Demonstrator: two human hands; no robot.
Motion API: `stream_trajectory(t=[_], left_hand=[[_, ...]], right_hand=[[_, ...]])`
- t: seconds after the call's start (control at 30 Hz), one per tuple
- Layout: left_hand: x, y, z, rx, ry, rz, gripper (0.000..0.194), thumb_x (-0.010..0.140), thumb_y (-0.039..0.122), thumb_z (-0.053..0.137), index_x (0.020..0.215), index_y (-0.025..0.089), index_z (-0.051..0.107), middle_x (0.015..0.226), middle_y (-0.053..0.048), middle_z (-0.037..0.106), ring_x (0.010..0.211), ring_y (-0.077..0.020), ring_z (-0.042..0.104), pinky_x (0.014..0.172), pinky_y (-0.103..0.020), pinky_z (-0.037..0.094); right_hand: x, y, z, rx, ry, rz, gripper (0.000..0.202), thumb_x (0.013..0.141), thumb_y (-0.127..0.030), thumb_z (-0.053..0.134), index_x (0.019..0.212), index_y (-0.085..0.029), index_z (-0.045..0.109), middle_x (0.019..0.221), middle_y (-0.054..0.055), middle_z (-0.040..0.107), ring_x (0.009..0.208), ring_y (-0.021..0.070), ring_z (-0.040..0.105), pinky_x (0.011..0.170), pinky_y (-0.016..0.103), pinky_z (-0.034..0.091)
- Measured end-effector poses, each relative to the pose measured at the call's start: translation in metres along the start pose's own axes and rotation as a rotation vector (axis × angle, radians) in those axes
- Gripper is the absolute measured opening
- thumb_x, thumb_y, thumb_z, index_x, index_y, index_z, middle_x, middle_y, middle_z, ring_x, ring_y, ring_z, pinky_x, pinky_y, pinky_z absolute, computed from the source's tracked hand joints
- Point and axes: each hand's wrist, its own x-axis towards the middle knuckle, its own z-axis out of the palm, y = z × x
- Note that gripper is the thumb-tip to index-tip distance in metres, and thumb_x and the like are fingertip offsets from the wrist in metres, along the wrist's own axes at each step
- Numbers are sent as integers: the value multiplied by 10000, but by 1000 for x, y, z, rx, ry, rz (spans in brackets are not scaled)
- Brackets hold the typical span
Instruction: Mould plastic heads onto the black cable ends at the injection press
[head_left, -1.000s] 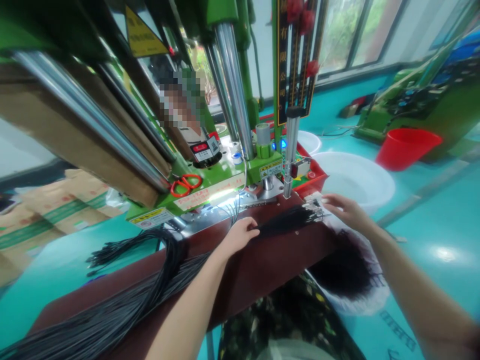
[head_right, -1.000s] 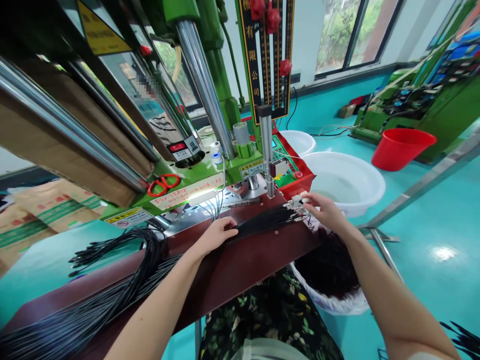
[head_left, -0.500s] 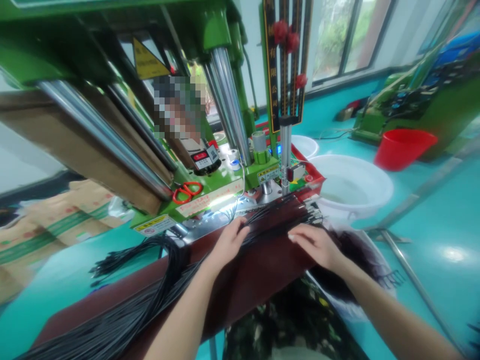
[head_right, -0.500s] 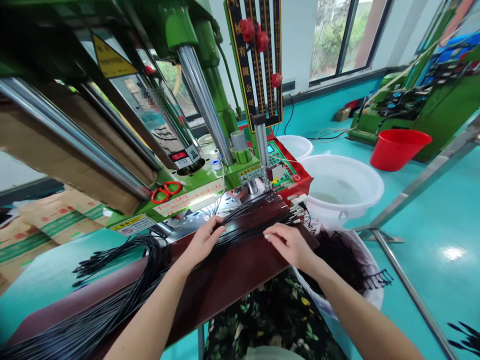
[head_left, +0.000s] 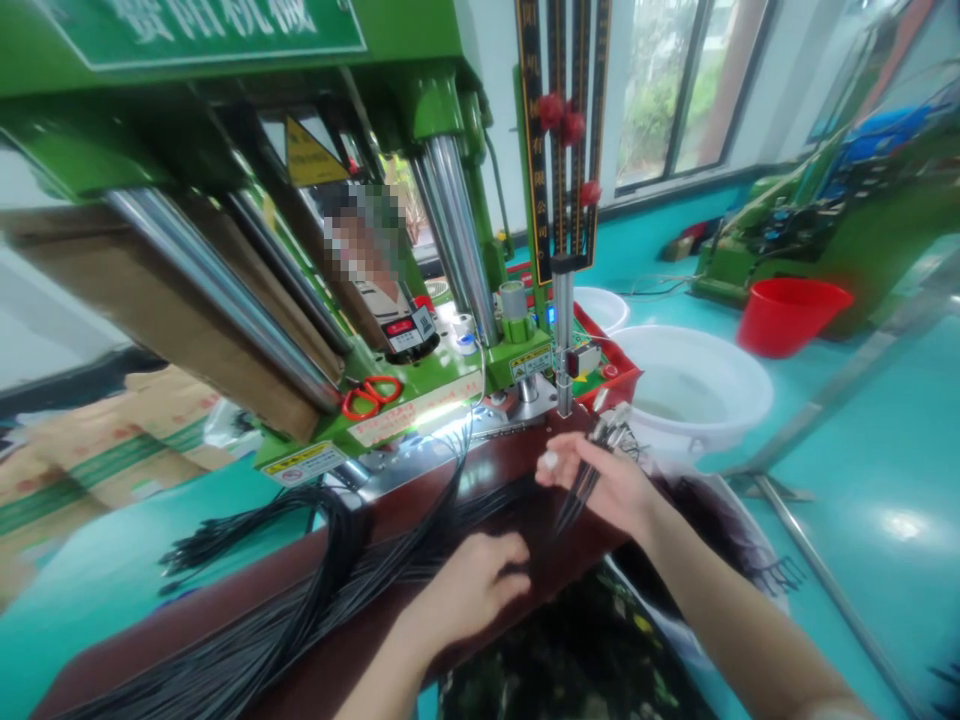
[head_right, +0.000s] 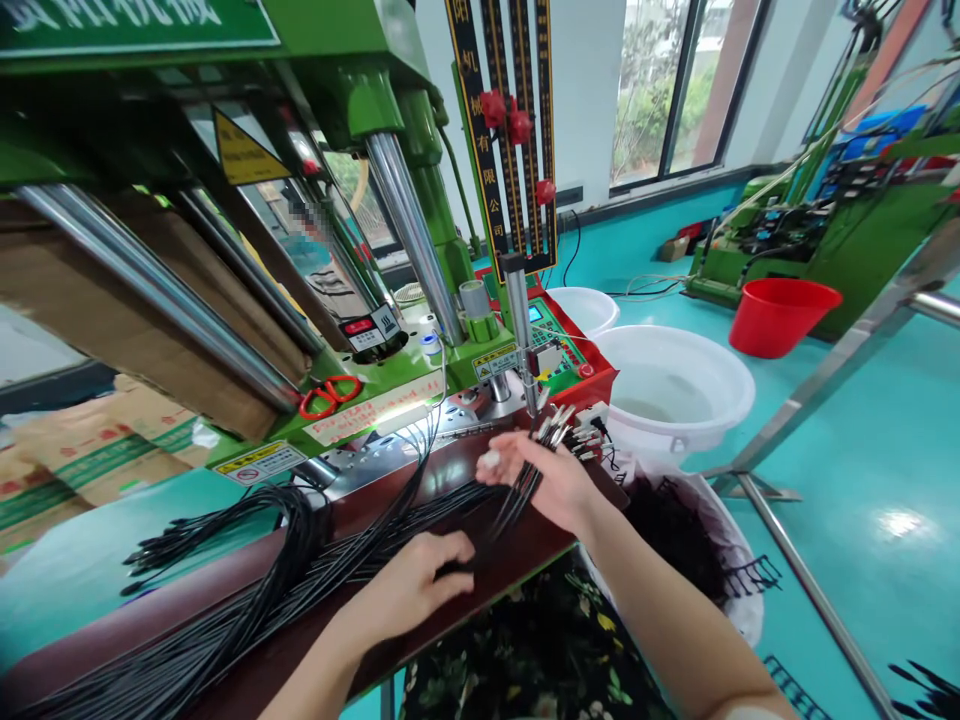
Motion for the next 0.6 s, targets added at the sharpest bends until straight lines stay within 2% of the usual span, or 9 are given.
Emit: stream_trajectory(t=[0.13,0.2,0.23,0.3,0.37,0.43,0.47,0.53,0.6], left_hand=[[-20,10,9,-160,-350,17,132,711,290,620,784,181,604,716,-9,645,621,-131,562,577,-215,380],[-17,17,20,-416,-425,-8,273,695,326,641,917,175,590,765,-29,659,652,-139,587,585,-217,412],[-12,22,27,-586,-414,-39,344,702,350,637,983,168,560,786,-41,659,655,-139,594,588,-224,430],[5,34,40,-916,-289,-103,378,745,395,588,1017,144,506,778,-57,643,598,-123,588,558,-233,453],[27,46,48,-1086,-97,-128,320,781,407,540,936,131,497,724,-50,622,500,-94,551,484,-215,438],[49,56,47,-1096,43,-101,286,793,406,520,861,129,501,692,-39,608,455,-79,526,425,-190,403],[58,59,44,-1072,82,-81,279,796,404,515,834,128,505,682,-35,604,447,-77,524,406,-182,389],[71,63,34,-1003,127,-51,267,798,396,510,806,129,514,668,-29,600,447,-78,530,393,-175,378],[79,64,24,-940,140,-44,256,795,388,512,795,133,517,649,-20,596,439,-78,527,386,-173,373]], right_hand=[[-22,19,9,-122,-132,181,274,849,-335,517,921,-124,677,837,103,702,840,231,647,856,421,433],[-29,28,10,-167,-131,196,272,822,-345,558,920,-122,681,872,111,700,880,237,637,900,434,405],[-32,30,10,-191,-113,189,262,807,-341,579,917,-128,682,895,111,698,910,237,629,919,431,396],[-36,31,7,-241,-28,185,239,795,-335,594,913,-147,681,937,105,694,940,227,620,893,400,433],[-38,27,3,-272,95,206,236,805,-348,571,941,-178,663,957,93,689,802,203,655,682,344,529],[-39,19,0,-268,190,202,260,814,-362,542,1011,-214,624,976,83,679,522,150,620,414,292,496],[-39,14,-1,-249,220,173,275,807,-357,544,1043,-230,604,986,78,673,424,122,565,346,282,460],[-38,4,-4,-210,264,73,291,785,-314,572,1067,-241,586,975,67,670,380,100,514,339,294,450],[-37,-4,-6,-187,294,-13,289,771,-263,594,1057,-228,598,912,58,679,442,120,545,413,316,474]])
